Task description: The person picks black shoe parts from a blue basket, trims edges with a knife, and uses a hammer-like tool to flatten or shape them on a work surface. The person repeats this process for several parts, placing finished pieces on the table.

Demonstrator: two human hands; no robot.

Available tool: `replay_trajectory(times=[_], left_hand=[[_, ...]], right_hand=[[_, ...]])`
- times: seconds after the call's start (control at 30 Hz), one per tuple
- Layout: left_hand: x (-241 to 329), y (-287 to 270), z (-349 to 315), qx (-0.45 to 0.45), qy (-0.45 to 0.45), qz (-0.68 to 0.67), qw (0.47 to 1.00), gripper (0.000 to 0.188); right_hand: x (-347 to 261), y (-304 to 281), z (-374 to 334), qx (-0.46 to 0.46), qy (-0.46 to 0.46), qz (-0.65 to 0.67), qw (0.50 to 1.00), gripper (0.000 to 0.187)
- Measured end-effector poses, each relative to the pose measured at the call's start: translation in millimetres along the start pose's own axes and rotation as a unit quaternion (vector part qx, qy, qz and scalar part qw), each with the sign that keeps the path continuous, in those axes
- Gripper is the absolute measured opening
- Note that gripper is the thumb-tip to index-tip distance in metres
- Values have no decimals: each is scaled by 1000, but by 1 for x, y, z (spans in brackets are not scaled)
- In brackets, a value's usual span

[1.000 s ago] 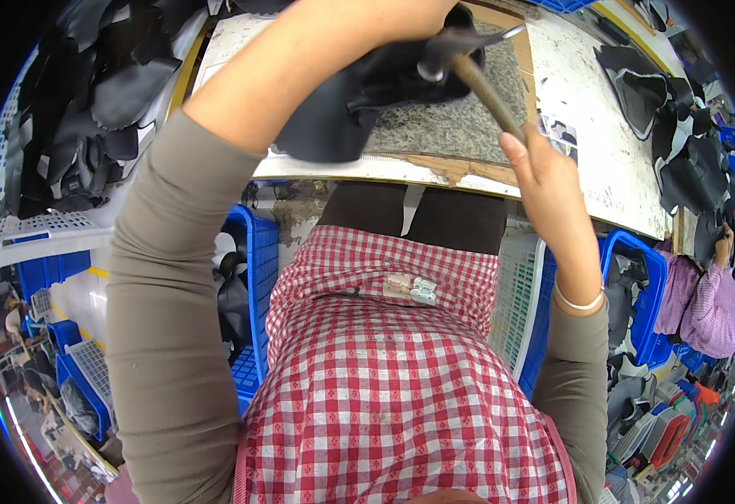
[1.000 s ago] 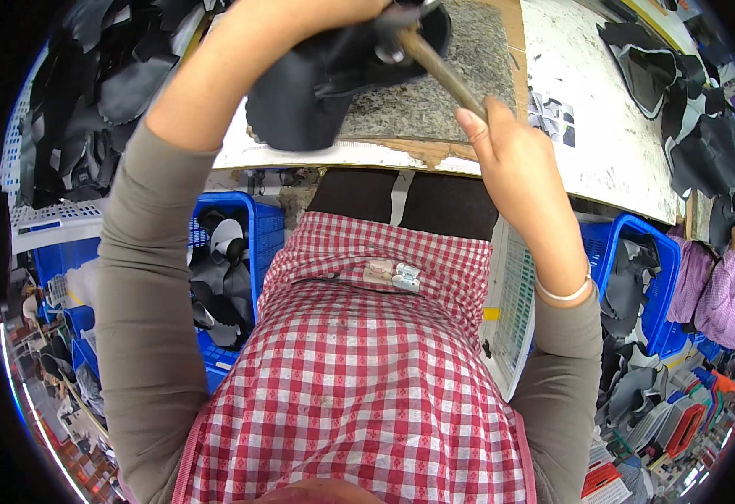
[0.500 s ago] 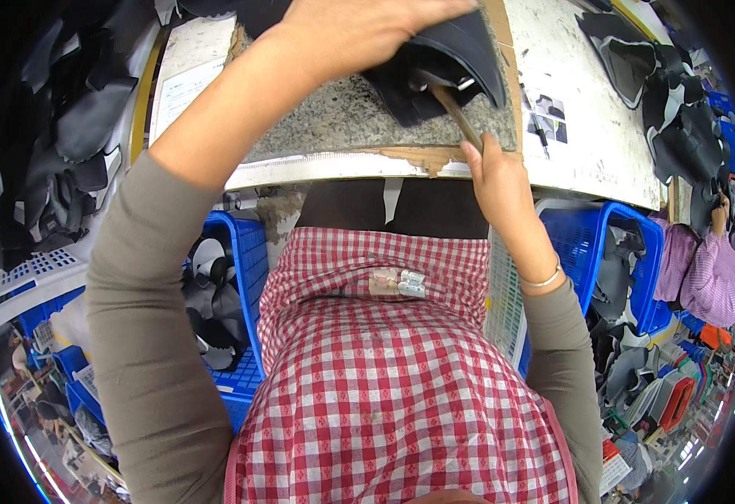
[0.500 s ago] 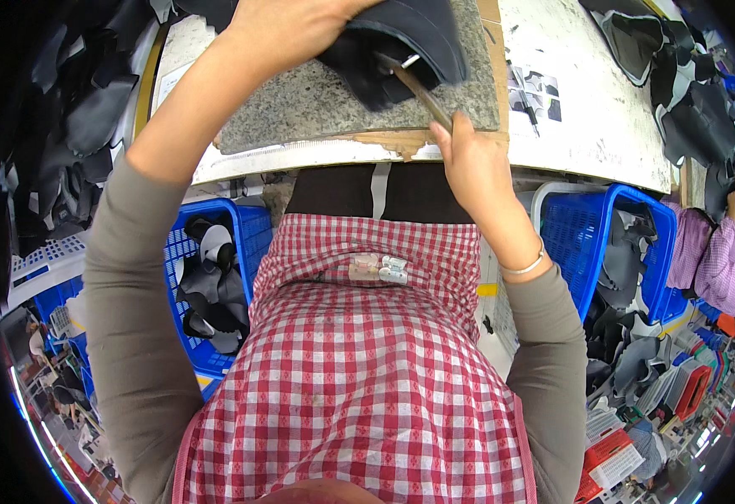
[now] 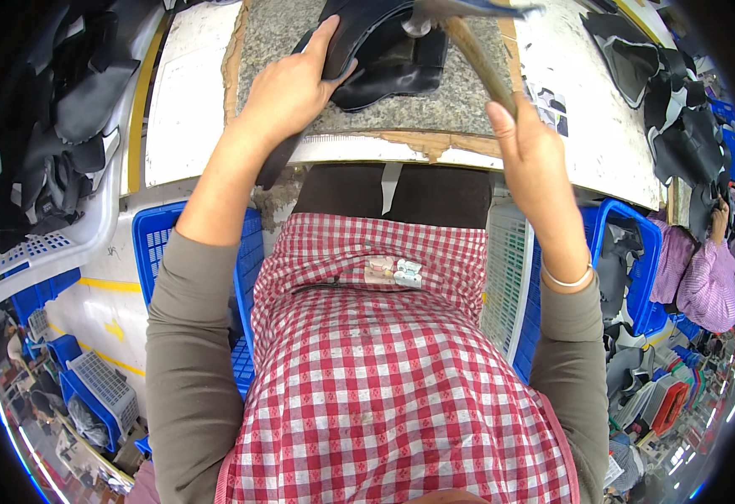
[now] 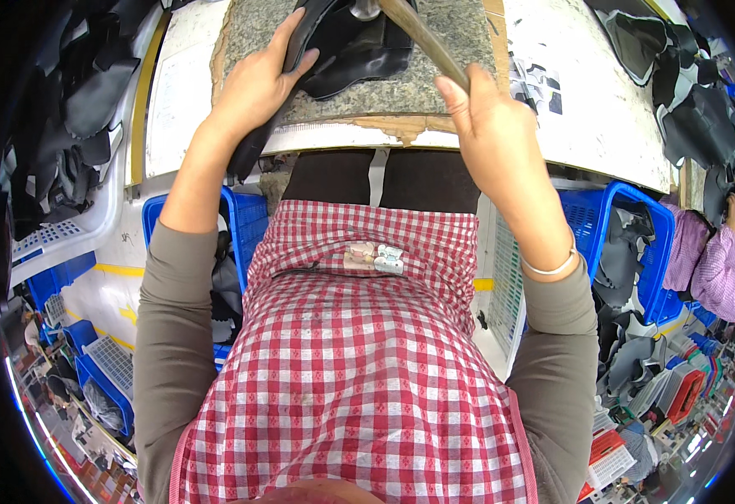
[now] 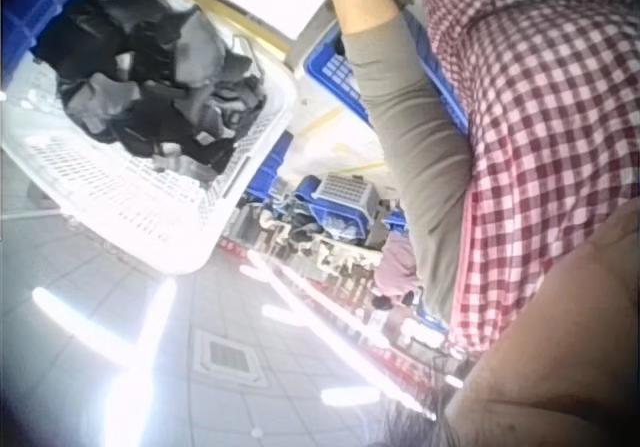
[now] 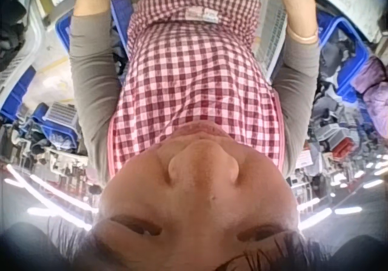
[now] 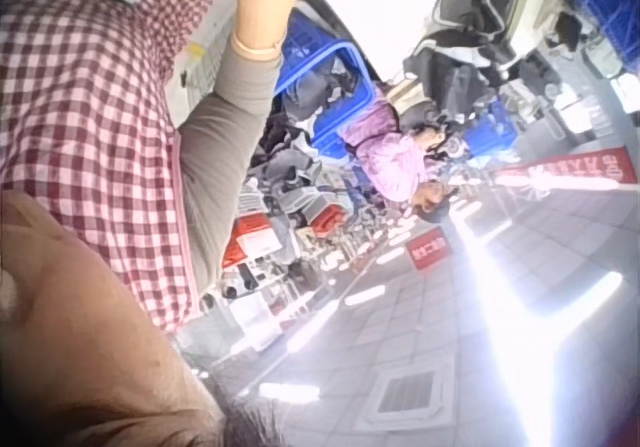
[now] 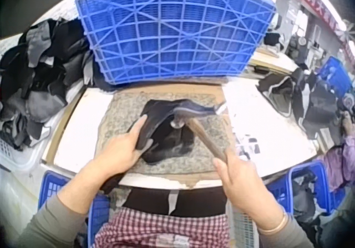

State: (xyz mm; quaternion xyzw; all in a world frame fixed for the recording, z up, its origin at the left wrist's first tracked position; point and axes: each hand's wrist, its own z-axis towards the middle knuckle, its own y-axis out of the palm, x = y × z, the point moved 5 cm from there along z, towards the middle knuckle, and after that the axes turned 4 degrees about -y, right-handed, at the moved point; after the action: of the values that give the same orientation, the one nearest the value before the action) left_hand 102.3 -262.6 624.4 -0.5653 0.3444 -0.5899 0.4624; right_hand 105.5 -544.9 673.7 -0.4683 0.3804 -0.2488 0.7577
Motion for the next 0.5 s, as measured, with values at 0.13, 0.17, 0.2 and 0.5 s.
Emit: replay_trajectory(times=[0.13, 0.17, 0.2, 0.5], left_hand=[[-6, -3, 13, -2, 70, -46, 996, 69], [-7, -4, 16, 1, 69, -54, 996, 69], [-9, -4, 17, -10, 67, -64, 996, 69], [-6, -10, 23, -186, 56, -250, 949, 80]], right_hand=[[-2, 19, 2, -60, -20, -41, 997, 40], [1, 17, 1, -44, -18, -37, 998, 39], [8, 17, -3, -36, 28, -51, 998, 38], [12, 11, -10, -78, 95, -22, 992, 41]])
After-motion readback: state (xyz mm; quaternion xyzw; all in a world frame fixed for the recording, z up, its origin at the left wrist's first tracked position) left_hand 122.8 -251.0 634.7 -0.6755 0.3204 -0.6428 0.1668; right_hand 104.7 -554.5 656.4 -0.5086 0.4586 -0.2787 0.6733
